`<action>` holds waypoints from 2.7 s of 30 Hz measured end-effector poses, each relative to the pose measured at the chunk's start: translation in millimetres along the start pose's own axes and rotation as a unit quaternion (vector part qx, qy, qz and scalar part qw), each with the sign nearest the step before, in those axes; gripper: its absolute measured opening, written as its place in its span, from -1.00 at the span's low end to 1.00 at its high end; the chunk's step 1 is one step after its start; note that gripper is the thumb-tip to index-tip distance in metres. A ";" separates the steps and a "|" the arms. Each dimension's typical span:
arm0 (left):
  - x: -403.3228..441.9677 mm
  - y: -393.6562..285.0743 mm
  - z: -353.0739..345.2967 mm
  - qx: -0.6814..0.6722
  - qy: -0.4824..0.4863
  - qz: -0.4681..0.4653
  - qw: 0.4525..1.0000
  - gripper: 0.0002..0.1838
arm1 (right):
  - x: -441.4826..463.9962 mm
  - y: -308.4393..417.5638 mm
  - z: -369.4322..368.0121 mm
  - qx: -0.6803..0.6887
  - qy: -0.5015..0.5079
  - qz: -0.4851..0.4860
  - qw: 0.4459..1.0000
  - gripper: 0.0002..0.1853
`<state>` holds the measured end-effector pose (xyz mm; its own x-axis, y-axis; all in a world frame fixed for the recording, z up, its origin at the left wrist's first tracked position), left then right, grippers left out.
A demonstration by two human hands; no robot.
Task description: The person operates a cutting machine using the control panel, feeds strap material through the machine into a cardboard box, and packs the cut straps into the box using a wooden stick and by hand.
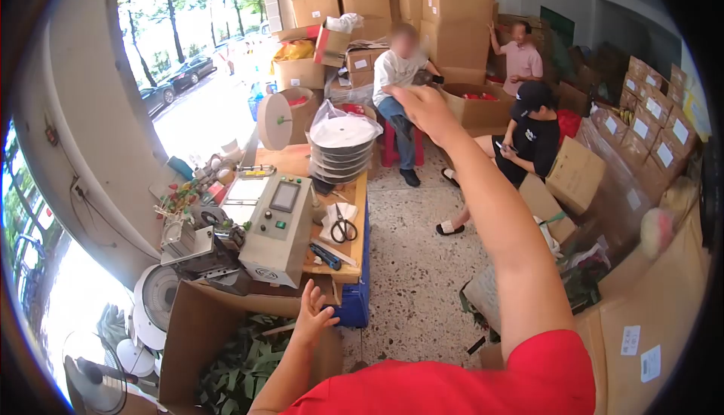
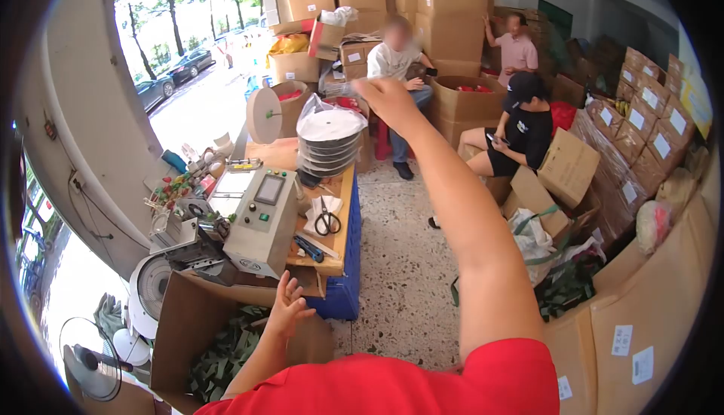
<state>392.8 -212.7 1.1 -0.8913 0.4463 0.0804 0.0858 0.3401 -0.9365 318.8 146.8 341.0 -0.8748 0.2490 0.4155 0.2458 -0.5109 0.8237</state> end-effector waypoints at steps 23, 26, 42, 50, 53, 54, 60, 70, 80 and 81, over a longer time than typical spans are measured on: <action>-121.0 172.0 177.5 0.534 0.024 0.131 0.835 -0.44 | -337.2 -150.1 153.4 -0.396 -0.111 -0.267 0.872 -0.76; -118.7 180.6 191.1 0.575 0.009 0.139 0.806 -0.57 | -367.0 -47.5 276.7 -0.478 -0.344 -0.188 0.786 -0.89; -125.0 171.3 178.1 0.672 -0.062 0.172 0.718 -0.67 | -524.0 54.3 462.5 -0.924 -0.381 0.012 0.015 -0.48; -125.0 173.7 176.5 0.657 -0.074 0.192 0.726 -0.63 | -536.8 42.5 541.4 -0.719 -0.464 -0.407 0.320 -0.58; -116.2 176.7 186.4 0.657 -0.065 0.188 0.727 -0.58 | -551.3 37.4 556.7 -0.740 -0.455 -0.390 0.306 -0.55; -117.1 171.5 180.0 0.656 -0.064 0.190 0.728 -0.58 | -550.1 38.8 554.3 -0.748 -0.458 -0.379 0.296 -0.55; -119.5 159.0 174.9 0.651 -0.053 0.196 0.732 -0.55 | -557.6 28.2 567.9 -0.750 -0.471 -0.354 0.301 -0.55; -121.7 163.9 175.4 0.663 -0.049 0.175 0.726 -0.61 | -557.8 24.6 576.4 -0.736 -0.486 -0.346 0.321 -0.53; -120.5 175.0 180.7 0.640 -0.048 0.180 0.745 -0.63 | -532.0 55.4 520.6 -0.728 -0.517 -0.300 0.337 -0.49; -123.0 182.0 186.9 0.640 -0.047 0.178 0.746 -0.63 | -530.7 58.6 510.6 -0.739 -0.513 -0.302 0.315 -0.47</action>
<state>434.8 -360.5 -243.0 -0.9457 0.2393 -0.2199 -0.1167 -0.8816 -0.4574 1010.6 404.8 365.7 0.2069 0.4148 0.8861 -0.9624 0.2490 0.1082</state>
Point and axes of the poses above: each hand's wrist, its own x-axis towards the middle knuckle, its own z-axis out of the back of the hand, y = z × x, the point moved 4 cm from there along x, towards the middle knuckle, and after that the axes turned 12 degrees about -z, right-handed, at the moved point
